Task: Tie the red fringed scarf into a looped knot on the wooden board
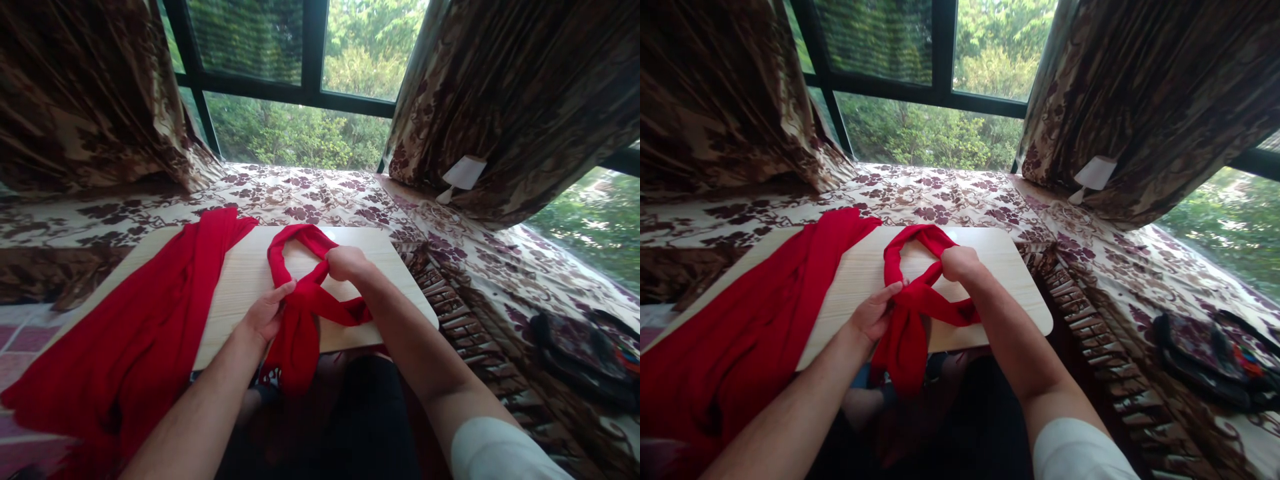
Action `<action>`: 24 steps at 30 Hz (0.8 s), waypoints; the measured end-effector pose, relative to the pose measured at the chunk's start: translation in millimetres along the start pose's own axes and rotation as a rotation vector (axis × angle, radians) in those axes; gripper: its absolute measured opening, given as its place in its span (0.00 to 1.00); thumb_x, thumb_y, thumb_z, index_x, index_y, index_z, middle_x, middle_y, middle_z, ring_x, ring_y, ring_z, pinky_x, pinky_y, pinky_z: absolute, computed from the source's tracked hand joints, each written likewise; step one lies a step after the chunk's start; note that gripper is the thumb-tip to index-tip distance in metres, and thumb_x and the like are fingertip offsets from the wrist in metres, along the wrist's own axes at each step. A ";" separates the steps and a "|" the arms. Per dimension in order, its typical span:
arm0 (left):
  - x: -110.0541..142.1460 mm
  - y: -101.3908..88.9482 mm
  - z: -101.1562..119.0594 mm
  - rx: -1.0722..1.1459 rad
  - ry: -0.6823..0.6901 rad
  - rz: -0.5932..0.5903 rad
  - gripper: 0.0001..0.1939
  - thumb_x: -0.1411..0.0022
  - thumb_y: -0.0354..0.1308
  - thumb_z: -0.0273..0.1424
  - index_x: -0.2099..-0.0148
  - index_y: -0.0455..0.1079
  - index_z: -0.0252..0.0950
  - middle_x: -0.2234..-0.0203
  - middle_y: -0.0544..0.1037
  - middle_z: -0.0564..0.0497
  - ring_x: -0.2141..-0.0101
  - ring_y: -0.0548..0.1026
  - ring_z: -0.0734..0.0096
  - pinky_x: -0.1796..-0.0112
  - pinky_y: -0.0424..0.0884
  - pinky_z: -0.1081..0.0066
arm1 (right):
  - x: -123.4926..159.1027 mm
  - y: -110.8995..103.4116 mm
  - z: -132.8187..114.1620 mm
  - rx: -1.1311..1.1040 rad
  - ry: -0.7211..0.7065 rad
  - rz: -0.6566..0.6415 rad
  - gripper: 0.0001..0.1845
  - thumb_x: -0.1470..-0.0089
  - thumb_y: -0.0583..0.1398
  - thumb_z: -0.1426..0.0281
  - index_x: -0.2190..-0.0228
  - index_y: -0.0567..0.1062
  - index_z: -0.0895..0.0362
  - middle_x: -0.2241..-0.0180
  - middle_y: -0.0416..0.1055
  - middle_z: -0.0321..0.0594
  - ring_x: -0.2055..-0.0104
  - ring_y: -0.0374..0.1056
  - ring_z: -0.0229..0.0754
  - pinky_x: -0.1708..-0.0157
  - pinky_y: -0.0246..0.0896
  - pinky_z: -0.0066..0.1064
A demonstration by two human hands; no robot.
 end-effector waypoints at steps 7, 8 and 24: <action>1.9 1.9 -0.4 -0.060 0.014 -0.025 0.12 0.47 0.61 0.18 0.58 0.75 0.29 0.73 0.82 0.46 0.75 0.80 0.64 0.66 0.80 0.66 | 12.3 -3.7 -2.9 0.043 -0.004 0.127 0.14 0.44 0.59 0.65 0.58 0.81 0.53 0.57 0.79 0.49 0.54 0.74 0.54 0.57 0.65 0.37; 1.8 1.7 0.3 -0.069 0.014 -0.018 0.11 0.47 0.61 0.18 0.60 0.75 0.29 0.74 0.82 0.46 0.75 0.80 0.64 0.68 0.80 0.67 | 12.1 -4.5 -1.0 0.039 0.042 0.146 0.15 0.43 0.59 0.64 0.57 0.80 0.54 0.57 0.79 0.50 0.54 0.74 0.53 0.57 0.65 0.36; 4.7 7.1 0.7 -0.277 0.108 0.037 0.06 0.41 0.62 0.24 0.59 0.72 0.30 0.75 0.81 0.45 0.82 0.77 0.66 0.84 0.72 0.74 | 32.1 -8.7 16.5 -0.188 -0.398 0.183 0.15 0.59 0.62 0.75 0.65 0.80 0.55 0.49 0.75 0.43 0.43 0.63 0.53 0.45 0.55 0.43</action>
Point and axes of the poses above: each hand's wrist, its own x-axis away from the middle knuckle, its own y-axis out of the palm, z = x × y, the point moved 1 cm from there along -x, towards the middle knuckle
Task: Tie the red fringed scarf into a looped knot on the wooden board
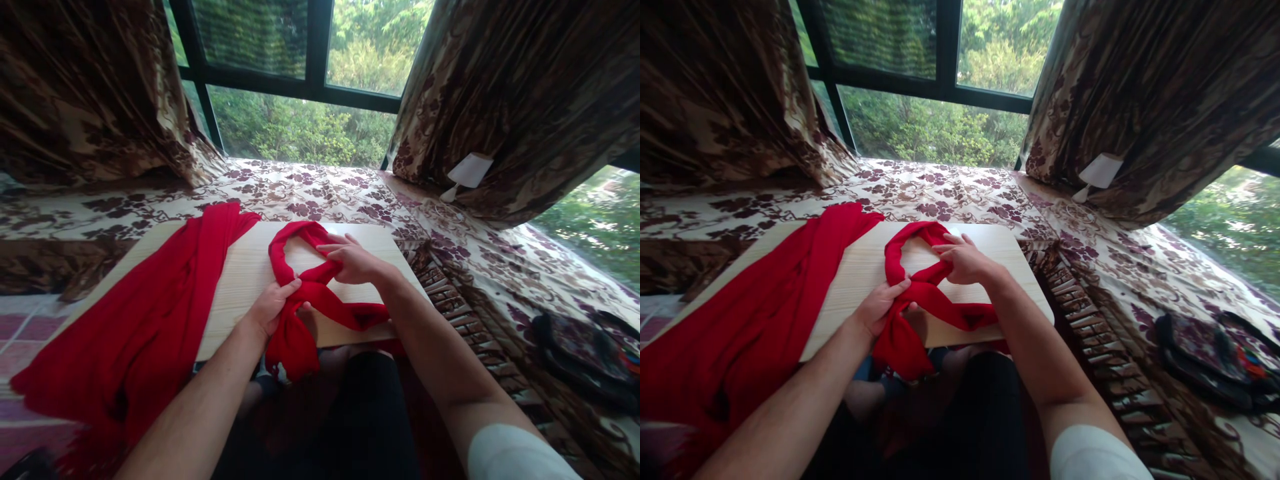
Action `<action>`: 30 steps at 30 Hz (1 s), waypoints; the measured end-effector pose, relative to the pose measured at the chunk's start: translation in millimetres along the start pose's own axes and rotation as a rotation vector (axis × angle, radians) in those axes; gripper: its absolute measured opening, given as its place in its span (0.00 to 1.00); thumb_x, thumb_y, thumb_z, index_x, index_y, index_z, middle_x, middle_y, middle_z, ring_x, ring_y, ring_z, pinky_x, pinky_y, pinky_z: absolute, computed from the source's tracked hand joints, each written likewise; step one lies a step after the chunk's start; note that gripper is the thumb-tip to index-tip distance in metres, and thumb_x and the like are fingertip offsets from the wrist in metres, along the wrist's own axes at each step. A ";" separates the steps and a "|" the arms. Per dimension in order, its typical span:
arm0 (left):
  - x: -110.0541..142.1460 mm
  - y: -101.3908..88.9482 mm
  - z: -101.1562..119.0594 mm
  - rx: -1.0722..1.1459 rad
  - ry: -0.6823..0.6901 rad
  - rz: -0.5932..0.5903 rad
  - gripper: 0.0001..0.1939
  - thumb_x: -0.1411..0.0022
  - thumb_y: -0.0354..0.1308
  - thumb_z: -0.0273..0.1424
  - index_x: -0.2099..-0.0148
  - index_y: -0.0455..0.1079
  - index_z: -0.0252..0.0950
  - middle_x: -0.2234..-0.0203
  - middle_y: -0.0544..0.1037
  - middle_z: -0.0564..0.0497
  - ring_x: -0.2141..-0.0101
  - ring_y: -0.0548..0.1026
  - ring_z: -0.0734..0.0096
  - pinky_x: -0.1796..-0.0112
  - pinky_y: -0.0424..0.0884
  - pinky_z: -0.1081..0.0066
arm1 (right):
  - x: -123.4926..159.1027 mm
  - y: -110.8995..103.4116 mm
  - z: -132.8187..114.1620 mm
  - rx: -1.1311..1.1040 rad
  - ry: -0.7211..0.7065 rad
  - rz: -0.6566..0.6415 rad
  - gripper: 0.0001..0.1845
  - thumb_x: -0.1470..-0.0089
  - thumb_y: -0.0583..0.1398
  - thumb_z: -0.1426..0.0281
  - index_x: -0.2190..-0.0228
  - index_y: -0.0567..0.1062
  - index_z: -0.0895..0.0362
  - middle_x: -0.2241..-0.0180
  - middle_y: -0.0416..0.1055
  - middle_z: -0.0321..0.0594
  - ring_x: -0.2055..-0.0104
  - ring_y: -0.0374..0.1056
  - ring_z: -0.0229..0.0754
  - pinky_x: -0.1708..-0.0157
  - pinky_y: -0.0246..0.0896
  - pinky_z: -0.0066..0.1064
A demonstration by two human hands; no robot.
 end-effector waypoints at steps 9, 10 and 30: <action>-13.0 -3.2 -7.9 0.108 0.275 0.010 0.16 0.54 0.71 0.22 0.60 0.75 0.29 0.68 0.83 0.45 0.66 0.82 0.59 0.61 0.79 0.65 | -9.6 -2.6 -11.6 -0.712 0.075 -0.144 0.18 0.51 0.65 0.61 0.62 0.72 0.60 0.74 0.69 0.31 0.76 0.63 0.33 0.78 0.56 0.23; -14.0 -3.7 -8.0 0.120 0.292 0.018 0.17 0.55 0.72 0.22 0.60 0.75 0.30 0.69 0.83 0.46 0.66 0.82 0.59 0.60 0.79 0.65 | -10.1 -3.7 -12.8 -0.711 0.082 -0.177 0.20 0.51 0.67 0.58 0.62 0.73 0.60 0.74 0.70 0.32 0.76 0.64 0.33 0.79 0.56 0.22; -12.1 -5.9 1.1 0.315 0.078 0.072 0.14 0.58 0.58 0.17 0.66 0.72 0.33 0.77 0.79 0.50 0.75 0.79 0.62 0.67 0.79 0.63 | -29.1 24.6 -15.0 -1.504 0.161 -0.576 0.46 0.38 0.36 0.39 0.44 0.68 0.62 0.62 0.78 0.50 0.68 0.75 0.45 0.70 0.70 0.31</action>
Point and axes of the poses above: each hand's wrist, its own x-axis away from the middle knuckle, its own y-axis out of the palm, z = x × y, the point moved 1 cm from there along -x, towards the middle knuckle
